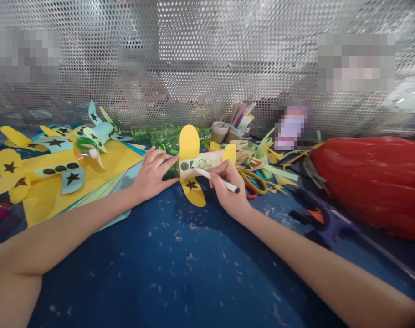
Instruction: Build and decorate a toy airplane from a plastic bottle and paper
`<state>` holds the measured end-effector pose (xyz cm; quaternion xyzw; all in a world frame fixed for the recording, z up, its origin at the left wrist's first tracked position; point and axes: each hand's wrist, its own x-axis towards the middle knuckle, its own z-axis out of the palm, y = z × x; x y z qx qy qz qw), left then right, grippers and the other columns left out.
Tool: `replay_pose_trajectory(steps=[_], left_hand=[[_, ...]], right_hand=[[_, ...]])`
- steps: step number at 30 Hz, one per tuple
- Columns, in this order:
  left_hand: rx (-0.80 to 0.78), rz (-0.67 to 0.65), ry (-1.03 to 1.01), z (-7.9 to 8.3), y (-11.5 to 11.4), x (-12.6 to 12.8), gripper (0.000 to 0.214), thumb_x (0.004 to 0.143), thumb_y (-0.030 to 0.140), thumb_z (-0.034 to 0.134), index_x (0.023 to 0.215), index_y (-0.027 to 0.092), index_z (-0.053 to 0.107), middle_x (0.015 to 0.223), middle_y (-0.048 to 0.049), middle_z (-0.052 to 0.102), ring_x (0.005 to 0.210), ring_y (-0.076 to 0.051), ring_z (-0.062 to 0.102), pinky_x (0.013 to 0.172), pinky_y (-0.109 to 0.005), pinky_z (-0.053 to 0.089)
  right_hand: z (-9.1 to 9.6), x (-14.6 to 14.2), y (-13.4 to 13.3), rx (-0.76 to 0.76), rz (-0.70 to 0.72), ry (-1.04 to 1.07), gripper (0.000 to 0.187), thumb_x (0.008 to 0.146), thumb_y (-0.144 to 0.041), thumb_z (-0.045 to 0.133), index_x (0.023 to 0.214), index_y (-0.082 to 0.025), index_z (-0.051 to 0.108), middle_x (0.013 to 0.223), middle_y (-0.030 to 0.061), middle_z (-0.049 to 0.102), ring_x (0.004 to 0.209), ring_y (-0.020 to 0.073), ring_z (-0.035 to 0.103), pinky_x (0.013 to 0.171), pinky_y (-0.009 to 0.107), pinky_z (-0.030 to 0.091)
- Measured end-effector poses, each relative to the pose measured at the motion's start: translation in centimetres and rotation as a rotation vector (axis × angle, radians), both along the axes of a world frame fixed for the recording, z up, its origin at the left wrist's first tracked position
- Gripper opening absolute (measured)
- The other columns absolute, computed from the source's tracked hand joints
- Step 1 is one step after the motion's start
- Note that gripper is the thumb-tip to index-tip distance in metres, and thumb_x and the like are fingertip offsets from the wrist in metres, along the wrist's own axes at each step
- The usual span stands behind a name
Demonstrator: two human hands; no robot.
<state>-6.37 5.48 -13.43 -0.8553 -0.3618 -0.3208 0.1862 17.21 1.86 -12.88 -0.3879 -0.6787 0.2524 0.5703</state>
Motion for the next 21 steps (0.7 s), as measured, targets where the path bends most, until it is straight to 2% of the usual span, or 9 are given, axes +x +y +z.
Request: replay_pose_trajectory(steps=[5,10,16,21], left_hand=[[0.010,0.002,0.007,0.06,-0.05,0.04,0.058,0.085,0.051,0.063,0.131,0.017,0.054,0.116,-0.0103,0.064,0.118,-0.029,0.047,0.111,-0.054,0.028],[-0.007,0.007,0.000,0.11,-0.14,0.03,0.058,0.086,0.052,0.061,0.133,0.019,0.053,0.116,-0.0099,0.063,0.119,-0.030,0.047,0.111,-0.055,0.028],[0.007,0.018,0.008,0.05,-0.09,0.04,0.057,0.086,0.052,0.061,0.133,0.020,0.053,0.116,-0.0095,0.064,0.119,-0.029,0.048,0.111,-0.054,0.027],[0.022,0.002,0.013,0.03,-0.04,0.01,0.059,0.084,0.051,0.064,0.129,0.014,0.055,0.115,-0.0106,0.064,0.118,-0.029,0.047,0.113,-0.052,0.027]], right_hand=[[0.00,-0.05,0.06,-0.018,0.036,0.001,0.018,0.084,-0.018,0.051,0.072,-0.024,0.041,0.056,-0.0055,0.044,0.050,0.0113,0.043,0.051,0.029,0.035],[-0.06,-0.02,0.10,-0.005,-0.007,-0.005,0.018,0.083,-0.018,0.052,0.071,-0.023,0.041,0.056,-0.0059,0.045,0.050,0.0107,0.043,0.052,0.028,0.035],[-0.09,0.02,0.05,-0.014,0.009,-0.010,0.017,0.084,-0.019,0.051,0.072,-0.023,0.041,0.056,-0.0061,0.045,0.050,0.0107,0.043,0.051,0.028,0.035],[-0.04,0.02,0.02,-0.001,-0.019,-0.002,0.017,0.083,-0.017,0.051,0.071,-0.023,0.041,0.057,-0.0053,0.045,0.052,0.0113,0.043,0.053,0.029,0.035]])
